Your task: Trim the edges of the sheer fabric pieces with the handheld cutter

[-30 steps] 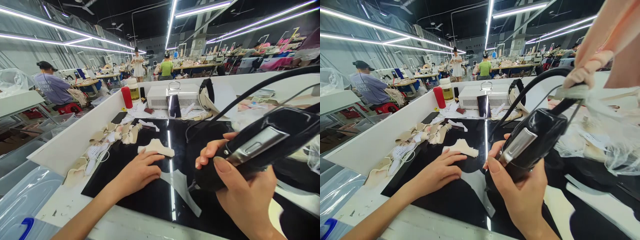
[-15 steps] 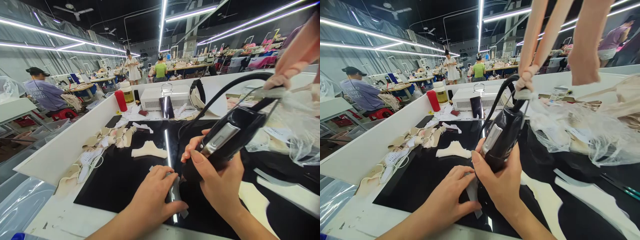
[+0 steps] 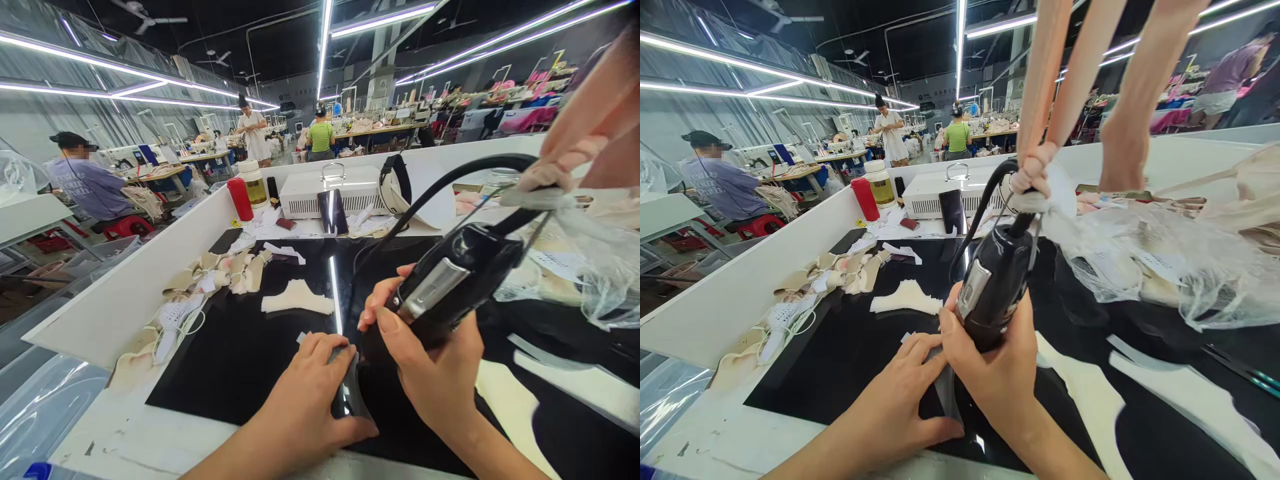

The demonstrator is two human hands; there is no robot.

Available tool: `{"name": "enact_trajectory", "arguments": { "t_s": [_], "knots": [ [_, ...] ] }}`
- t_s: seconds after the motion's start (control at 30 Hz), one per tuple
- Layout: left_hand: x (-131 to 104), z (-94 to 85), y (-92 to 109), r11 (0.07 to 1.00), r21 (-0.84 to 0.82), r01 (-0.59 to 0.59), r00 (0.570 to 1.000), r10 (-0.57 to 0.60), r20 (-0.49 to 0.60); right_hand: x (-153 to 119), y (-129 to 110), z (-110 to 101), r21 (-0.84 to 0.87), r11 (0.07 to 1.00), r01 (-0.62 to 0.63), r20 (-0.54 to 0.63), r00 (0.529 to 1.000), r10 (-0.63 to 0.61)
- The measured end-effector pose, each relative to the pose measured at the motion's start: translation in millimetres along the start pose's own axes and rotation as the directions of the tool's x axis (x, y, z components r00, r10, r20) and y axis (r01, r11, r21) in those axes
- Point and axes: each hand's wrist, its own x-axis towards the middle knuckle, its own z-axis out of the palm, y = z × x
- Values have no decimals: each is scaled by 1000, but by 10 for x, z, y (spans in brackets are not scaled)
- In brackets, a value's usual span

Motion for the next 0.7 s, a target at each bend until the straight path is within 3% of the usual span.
{"name": "enact_trajectory", "arguments": {
  "t_s": [0.2,0.4,0.7],
  "knots": [
    [-2,-14,16,1000,-7,-1,1000,1,-3,-87,-81,-18,64,996,-55,-20,998,57],
    [37,-10,-4,1000,0,-20,1000,20,-20,-86,-85,-10,21,998,-52,-49,997,53],
    [7,15,1,999,27,-43,998,43,-34,-186,-118,-207,89,993,-76,60,996,71]
  ]
}}
